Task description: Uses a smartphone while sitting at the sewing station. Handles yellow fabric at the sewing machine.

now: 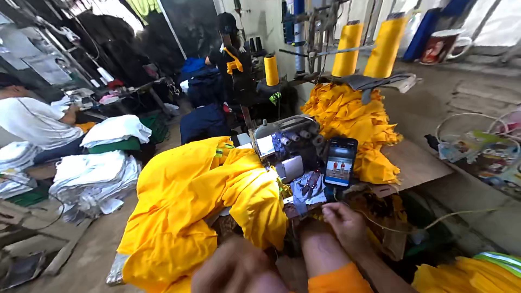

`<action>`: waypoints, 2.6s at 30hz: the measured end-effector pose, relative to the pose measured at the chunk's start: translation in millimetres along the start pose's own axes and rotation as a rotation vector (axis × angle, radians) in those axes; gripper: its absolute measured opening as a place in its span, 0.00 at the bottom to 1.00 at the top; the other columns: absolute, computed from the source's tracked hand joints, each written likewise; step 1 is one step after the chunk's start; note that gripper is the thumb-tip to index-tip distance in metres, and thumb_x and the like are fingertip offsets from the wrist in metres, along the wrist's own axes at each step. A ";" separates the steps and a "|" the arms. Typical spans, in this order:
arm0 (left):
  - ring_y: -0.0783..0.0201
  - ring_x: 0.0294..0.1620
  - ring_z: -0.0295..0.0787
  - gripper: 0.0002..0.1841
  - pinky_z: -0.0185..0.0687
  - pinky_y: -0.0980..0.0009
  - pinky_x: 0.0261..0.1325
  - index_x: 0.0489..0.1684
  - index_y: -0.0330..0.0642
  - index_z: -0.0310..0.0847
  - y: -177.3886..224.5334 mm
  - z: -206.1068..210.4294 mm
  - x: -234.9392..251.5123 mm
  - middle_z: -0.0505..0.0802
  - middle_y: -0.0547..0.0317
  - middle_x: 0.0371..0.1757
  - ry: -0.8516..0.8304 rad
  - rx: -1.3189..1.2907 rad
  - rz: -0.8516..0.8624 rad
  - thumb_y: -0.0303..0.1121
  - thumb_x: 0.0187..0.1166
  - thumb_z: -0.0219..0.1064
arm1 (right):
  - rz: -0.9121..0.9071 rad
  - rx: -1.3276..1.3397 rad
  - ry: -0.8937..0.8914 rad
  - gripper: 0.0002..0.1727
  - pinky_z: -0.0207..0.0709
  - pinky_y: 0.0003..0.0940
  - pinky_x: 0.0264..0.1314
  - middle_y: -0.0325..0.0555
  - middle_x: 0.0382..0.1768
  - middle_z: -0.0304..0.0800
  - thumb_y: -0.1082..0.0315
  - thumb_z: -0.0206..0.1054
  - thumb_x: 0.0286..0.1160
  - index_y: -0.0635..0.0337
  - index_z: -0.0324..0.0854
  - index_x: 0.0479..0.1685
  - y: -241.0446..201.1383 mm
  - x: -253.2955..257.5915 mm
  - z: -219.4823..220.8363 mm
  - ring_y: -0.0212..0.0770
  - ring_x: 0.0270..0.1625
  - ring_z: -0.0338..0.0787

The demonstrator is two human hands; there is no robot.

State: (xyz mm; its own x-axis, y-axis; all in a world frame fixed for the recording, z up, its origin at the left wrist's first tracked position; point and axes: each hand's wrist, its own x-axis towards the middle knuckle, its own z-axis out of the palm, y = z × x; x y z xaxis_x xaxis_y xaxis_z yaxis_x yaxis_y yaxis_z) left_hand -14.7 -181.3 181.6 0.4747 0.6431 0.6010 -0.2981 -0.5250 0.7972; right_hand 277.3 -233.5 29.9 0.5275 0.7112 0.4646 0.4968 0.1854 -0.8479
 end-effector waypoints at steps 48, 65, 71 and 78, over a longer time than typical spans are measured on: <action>0.70 0.58 0.89 0.19 0.87 0.66 0.63 0.75 0.38 0.72 -192.1 -91.0 109.9 0.90 0.60 0.60 0.653 0.079 -0.592 0.37 0.90 0.57 | 0.059 0.369 -0.436 0.17 0.87 0.30 0.48 0.50 0.40 0.93 0.61 0.69 0.82 0.68 0.90 0.32 41.9 19.9 87.3 0.34 0.40 0.91; 0.76 0.57 0.89 0.23 0.89 0.72 0.62 0.79 0.39 0.56 -158.1 -91.5 77.4 0.87 0.66 0.59 0.540 0.056 -0.467 0.29 0.88 0.56 | 0.035 0.334 -0.460 0.14 0.85 0.32 0.56 0.53 0.44 0.94 0.63 0.71 0.79 0.70 0.90 0.36 42.6 18.2 85.2 0.36 0.49 0.92; 0.73 0.49 0.93 0.24 0.92 0.70 0.56 0.68 0.28 0.68 -180.7 -75.7 36.3 0.93 0.58 0.50 0.323 0.132 -0.693 0.22 0.75 0.69 | 0.069 0.233 -0.527 0.17 0.83 0.36 0.58 0.55 0.40 0.93 0.62 0.69 0.80 0.70 0.90 0.36 30.2 19.3 74.5 0.41 0.49 0.92; 0.69 0.54 0.93 0.12 0.90 0.63 0.64 0.62 0.40 0.75 -166.0 -90.2 67.9 0.95 0.63 0.49 0.527 -0.229 -0.485 0.34 0.91 0.53 | 0.099 -0.142 -0.845 0.28 0.79 0.58 0.57 0.57 0.39 0.90 0.46 0.65 0.82 0.68 0.87 0.35 -0.4 67.2 68.4 0.55 0.49 0.90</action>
State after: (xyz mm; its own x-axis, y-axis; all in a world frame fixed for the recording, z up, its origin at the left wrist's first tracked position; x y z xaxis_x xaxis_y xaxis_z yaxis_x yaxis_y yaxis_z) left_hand -7.6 -0.2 95.3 0.1546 0.9846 0.0811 -0.3481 -0.0225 0.9372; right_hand 265.4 -139.4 44.0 -0.0885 0.9961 -0.0034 0.5866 0.0494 -0.8084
